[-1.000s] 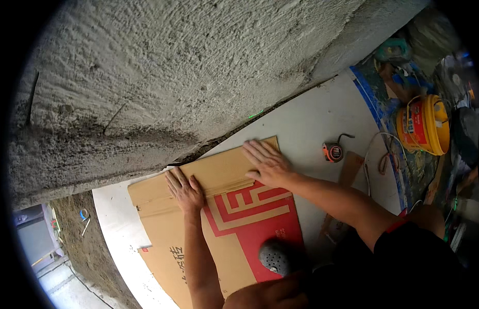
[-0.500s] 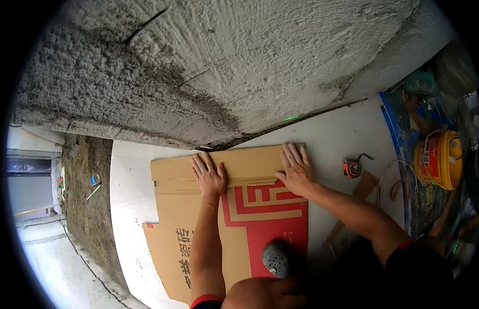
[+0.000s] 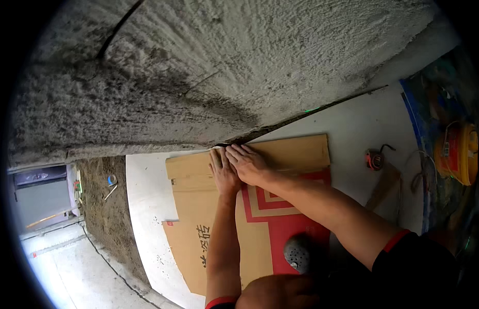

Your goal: The person measures and marks cardboard and a white pipe using a pen and tape measure, then cuts the cardboard using scissors.

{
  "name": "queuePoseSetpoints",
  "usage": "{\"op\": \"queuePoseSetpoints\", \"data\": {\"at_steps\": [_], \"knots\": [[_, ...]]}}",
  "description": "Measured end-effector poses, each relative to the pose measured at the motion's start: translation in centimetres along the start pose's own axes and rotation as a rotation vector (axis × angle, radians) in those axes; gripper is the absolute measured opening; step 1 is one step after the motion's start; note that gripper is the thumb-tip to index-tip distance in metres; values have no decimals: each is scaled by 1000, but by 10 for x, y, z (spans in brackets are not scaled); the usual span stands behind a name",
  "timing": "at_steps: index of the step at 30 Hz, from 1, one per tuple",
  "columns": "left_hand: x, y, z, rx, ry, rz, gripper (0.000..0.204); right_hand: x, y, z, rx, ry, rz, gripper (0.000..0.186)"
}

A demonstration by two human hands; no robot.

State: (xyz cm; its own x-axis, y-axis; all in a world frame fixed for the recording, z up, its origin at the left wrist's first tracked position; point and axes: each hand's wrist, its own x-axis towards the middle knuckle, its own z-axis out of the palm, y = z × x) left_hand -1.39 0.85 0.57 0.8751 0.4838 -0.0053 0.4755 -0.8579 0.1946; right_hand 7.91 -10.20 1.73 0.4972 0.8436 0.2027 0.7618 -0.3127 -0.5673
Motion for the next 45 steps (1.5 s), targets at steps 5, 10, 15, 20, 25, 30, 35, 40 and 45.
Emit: {"op": "queuePoseSetpoints", "data": {"at_steps": [5, 10, 15, 20, 25, 30, 35, 40, 45], "knots": [[3, 19, 3, -11, 101, -21, 59, -25, 22, -17, -182, -36, 21, 52], [-2, 15, 1, 26, 117, -7, 59, -78, 65, -66, -196, -73, 57, 71], [-2, 8, 3, 32, 88, -4, 62, -128, 90, -108, -239, -92, 130, 73], [-4, 7, 2, 59, 44, 23, 77, -169, 106, -124, -291, -76, 241, 78], [-6, 9, -6, 37, 15, 15, 91, -191, 106, -136, -325, -73, 288, 81], [-5, 6, -1, 64, 57, 69, 90, -210, 106, -158, -362, -129, 303, 80], [-5, -5, 5, 194, 69, 97, 83, -259, 75, -208, -161, -288, 73, 56], [-2, 30, 25, 54, 110, 332, 65, -368, 83, -212, 59, -823, 343, 30], [-1, 144, 15, -10, -48, 579, 72, -394, 74, -240, 105, -950, 404, 45]]}}
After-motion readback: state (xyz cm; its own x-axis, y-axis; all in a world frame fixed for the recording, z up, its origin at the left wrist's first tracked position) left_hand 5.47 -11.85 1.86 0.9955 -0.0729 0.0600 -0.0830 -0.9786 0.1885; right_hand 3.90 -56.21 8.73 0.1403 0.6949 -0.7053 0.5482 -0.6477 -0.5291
